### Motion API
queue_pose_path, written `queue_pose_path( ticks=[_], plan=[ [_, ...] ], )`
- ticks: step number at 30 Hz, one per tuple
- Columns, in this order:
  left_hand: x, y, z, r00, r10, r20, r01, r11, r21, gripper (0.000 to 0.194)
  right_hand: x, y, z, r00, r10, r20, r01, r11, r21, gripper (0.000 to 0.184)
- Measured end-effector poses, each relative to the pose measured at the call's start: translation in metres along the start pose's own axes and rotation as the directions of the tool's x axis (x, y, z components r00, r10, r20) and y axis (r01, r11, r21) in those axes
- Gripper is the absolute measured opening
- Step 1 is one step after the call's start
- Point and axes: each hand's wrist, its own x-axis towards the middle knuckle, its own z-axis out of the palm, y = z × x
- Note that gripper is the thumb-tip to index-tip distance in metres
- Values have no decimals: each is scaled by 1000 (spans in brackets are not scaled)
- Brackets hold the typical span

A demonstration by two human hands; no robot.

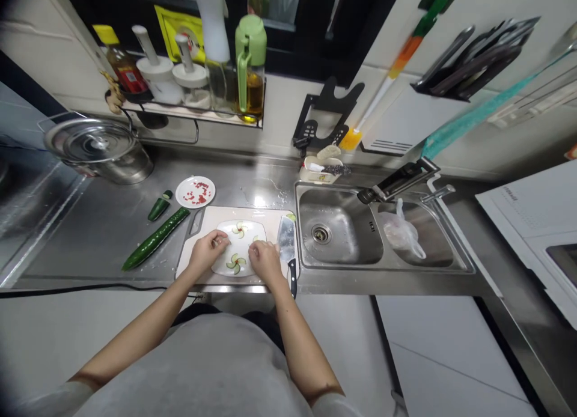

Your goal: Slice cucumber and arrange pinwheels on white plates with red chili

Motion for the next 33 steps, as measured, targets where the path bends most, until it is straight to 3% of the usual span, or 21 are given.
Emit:
queue_pose_path(
  ticks=[7, 12, 16, 21, 27, 33],
  plan=[
    [22, 6, 5, 984, -15, -179, -8, 992, -126, 25, 1, 0, -8, 999, 17, -51, -14, 998, 66, 19],
    [45, 1, 4, 972, -41, -230, 6, 988, -151, 25, 3, 1, -12, 998, 7, -62, -1, 996, 90, 24],
    [72, -11, -15, 965, -59, -257, 62, 998, 1, 22, 5, 7, -16, 997, 4, -78, 6, 993, 118, 28],
    [110, -33, -55, 951, -115, -286, 190, 949, 251, 22, 5, 11, -22, 996, 4, -90, 7, 992, 124, 33],
    [149, -56, -89, 972, -77, -223, 175, 868, 465, 26, 7, 11, -22, 997, -13, -76, 21, 994, 111, 33],
    [172, -62, -88, 998, 23, -59, 12, 848, 530, 26, 13, 12, -16, 996, -35, -84, 42, 996, 79, 32]
  ],
)
